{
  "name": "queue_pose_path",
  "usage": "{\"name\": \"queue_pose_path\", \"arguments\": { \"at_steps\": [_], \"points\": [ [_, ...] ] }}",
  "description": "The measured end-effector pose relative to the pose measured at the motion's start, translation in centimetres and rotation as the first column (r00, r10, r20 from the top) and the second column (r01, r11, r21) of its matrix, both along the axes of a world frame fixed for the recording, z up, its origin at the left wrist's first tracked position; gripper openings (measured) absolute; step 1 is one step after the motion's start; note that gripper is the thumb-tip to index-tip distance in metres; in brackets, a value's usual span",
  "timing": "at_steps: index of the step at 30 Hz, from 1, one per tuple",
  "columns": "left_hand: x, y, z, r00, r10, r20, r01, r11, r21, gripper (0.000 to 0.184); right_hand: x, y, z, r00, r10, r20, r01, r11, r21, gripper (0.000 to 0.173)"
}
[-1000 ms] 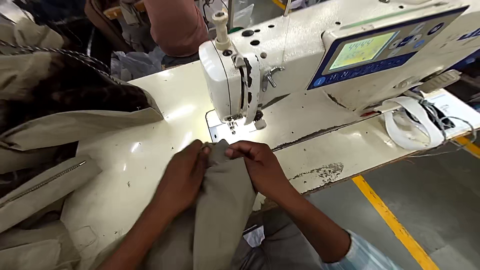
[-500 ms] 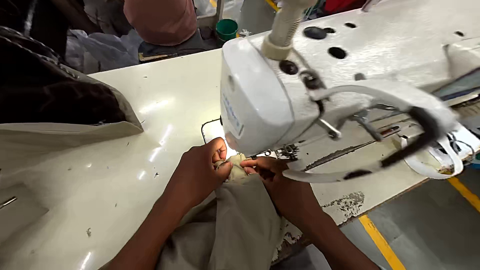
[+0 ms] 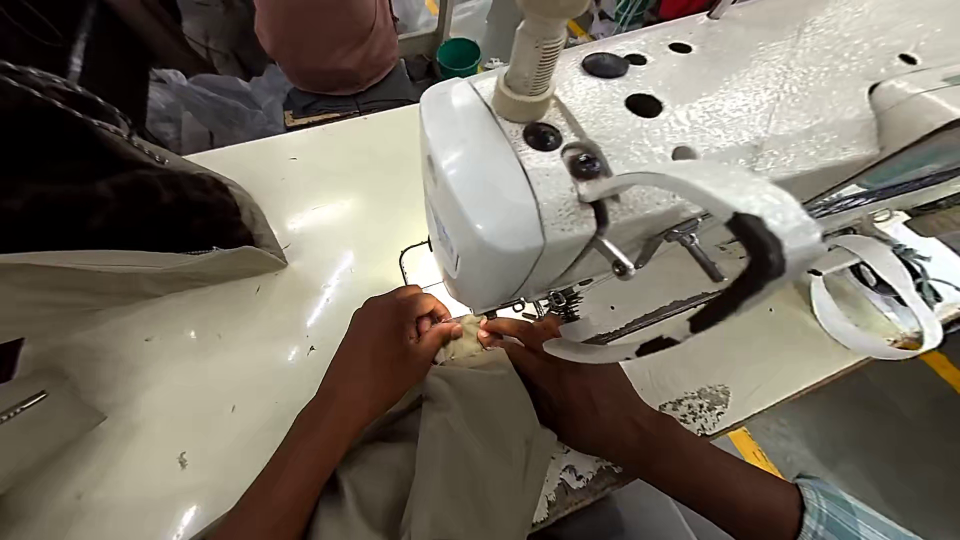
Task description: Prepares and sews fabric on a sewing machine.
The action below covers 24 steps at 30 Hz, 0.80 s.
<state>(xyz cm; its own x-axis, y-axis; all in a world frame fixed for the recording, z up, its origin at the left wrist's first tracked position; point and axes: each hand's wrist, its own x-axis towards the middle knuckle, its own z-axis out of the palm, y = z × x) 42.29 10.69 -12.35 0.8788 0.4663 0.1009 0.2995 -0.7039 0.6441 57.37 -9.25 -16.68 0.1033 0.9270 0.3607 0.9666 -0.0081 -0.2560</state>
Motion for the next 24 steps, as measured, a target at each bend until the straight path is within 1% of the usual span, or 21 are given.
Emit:
{"name": "queue_pose_path", "arguments": {
  "at_steps": [3,5,6,8,9,11,13,15,17,18,20,24],
  "points": [
    [0.1,0.4,-0.9,0.998,0.016,-0.062,-0.017,1.0,-0.022,0.02,-0.4,0.1,0.0,0.999,-0.052,0.003,0.051,0.998,0.026,0.032],
    [0.3,0.1,-1.0,0.995,0.051,-0.08,-0.055,0.997,-0.045,0.025,-0.5,0.0,-0.1,0.998,-0.062,0.004,0.061,0.998,0.03,0.03],
    [0.4,-0.1,-1.0,0.995,0.076,-0.069,-0.079,0.996,-0.043,0.025,-0.5,-0.1,-0.1,0.998,-0.058,0.004,0.058,0.998,0.031,0.03],
    [0.4,-0.4,-1.4,0.996,0.092,-0.004,-0.092,0.996,-0.006,0.016,-0.5,-0.1,-0.2,0.999,-0.048,0.008,0.047,0.998,0.033,0.03],
    [0.3,-0.4,-1.5,0.996,0.072,0.046,-0.073,0.997,0.026,0.012,-0.5,0.0,-0.1,0.999,-0.044,0.014,0.043,0.999,0.033,0.029],
    [0.0,-0.4,-1.7,0.988,-0.004,0.156,-0.012,0.994,0.106,0.01,-0.5,0.0,-0.1,0.999,-0.045,0.024,0.044,0.999,0.029,0.03],
    [-0.1,-0.2,-1.2,0.964,-0.132,0.232,0.094,0.981,0.17,0.012,-0.5,0.0,-0.1,0.998,-0.056,0.022,0.055,0.998,0.041,0.029],
    [-0.2,0.1,-0.8,0.94,-0.253,0.231,0.201,0.954,0.224,0.014,-0.5,0.0,0.0,0.998,-0.066,0.016,0.066,0.997,0.039,0.03],
    [-0.2,0.3,-0.9,0.933,-0.304,0.193,0.256,0.937,0.239,0.015,-0.6,0.1,0.0,0.997,-0.07,0.014,0.069,0.997,0.038,0.031],
    [-0.1,0.3,-1.1,0.942,-0.29,0.168,0.251,0.942,0.221,0.015,-0.6,0.1,0.0,0.997,-0.07,0.014,0.07,0.997,0.035,0.03],
    [-0.2,0.3,-1.7,0.973,-0.211,0.09,0.195,0.968,0.158,0.017,-0.6,0.1,0.0,0.997,-0.07,0.01,0.07,0.997,0.028,0.03],
    [-0.1,0.2,-2.2,0.995,-0.091,0.03,0.089,0.995,0.047,0.017,-0.7,0.2,0.0,0.998,-0.069,0.01,0.069,0.997,0.032,0.029]
  ]
}}
